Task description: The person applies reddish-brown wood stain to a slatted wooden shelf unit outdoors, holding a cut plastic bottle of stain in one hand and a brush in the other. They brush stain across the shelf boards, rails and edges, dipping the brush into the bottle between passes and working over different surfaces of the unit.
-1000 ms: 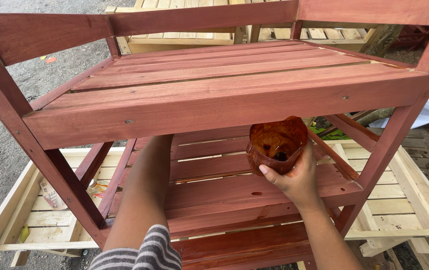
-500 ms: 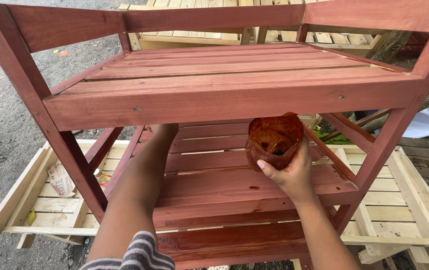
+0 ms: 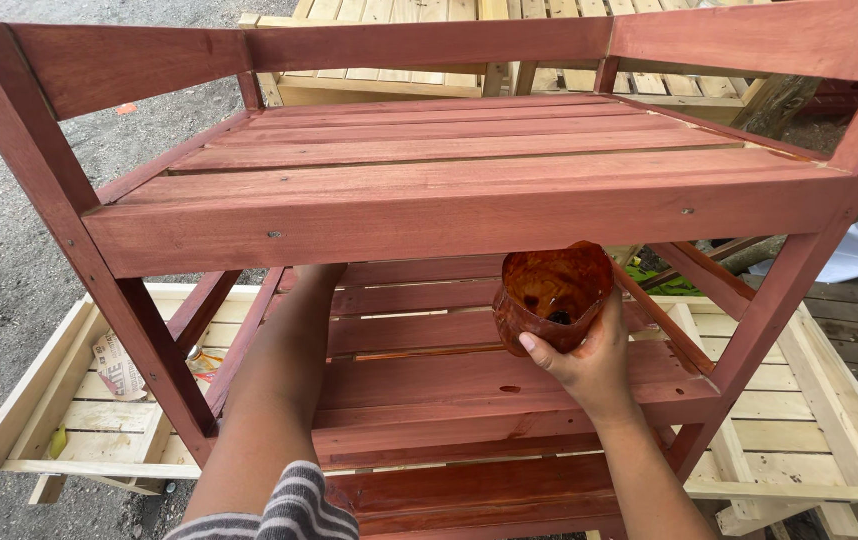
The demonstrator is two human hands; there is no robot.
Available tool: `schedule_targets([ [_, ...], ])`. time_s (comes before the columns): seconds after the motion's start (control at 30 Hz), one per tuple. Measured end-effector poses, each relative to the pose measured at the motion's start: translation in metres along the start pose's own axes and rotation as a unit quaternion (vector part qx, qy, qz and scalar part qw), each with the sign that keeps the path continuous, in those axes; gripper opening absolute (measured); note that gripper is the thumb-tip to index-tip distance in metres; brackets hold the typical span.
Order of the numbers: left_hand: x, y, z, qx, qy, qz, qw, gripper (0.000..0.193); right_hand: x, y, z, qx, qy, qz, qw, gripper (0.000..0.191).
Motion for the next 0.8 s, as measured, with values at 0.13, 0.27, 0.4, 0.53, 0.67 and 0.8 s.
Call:
schedule_targets([
  [0.13,-0.006,0.006,-0.005,-0.023,-0.043,0.029,0.998,0.06,-0.002,0.002,0.001,0.013,-0.002,-0.012,1.0,0.091],
  [0.27,-0.009,0.005,-0.014,-0.03,-0.056,0.033,0.997,0.059,-0.003,0.002,-0.001,0.018,-0.008,-0.008,1.0,0.09],
  [0.4,-0.013,-0.003,-0.017,-0.02,-0.064,0.039,0.997,0.059,-0.003,0.002,-0.003,0.026,-0.019,-0.007,0.999,0.089],
  [0.53,-0.015,-0.006,-0.008,-0.006,-0.069,0.054,0.996,0.058,-0.002,0.001,-0.003,0.013,-0.018,-0.007,1.0,0.09],
  [0.67,-0.018,0.003,0.009,0.007,-0.07,0.069,0.995,0.057,-0.002,0.001,-0.003,-0.02,0.002,-0.011,1.0,0.089],
  [0.8,-0.018,0.01,0.02,0.015,-0.064,0.069,0.995,0.057,-0.003,0.002,-0.006,-0.002,-0.008,-0.008,1.0,0.089],
])
Point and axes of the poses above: each hand's wrist, its own x-axis away from the middle knuckle, its own y-axis out of the palm, z = x × y, the point moved 6 cm from there along -x, towards the middle knuckle, and after that the axes turned 4 degrees about z, right-handed, at the moved point
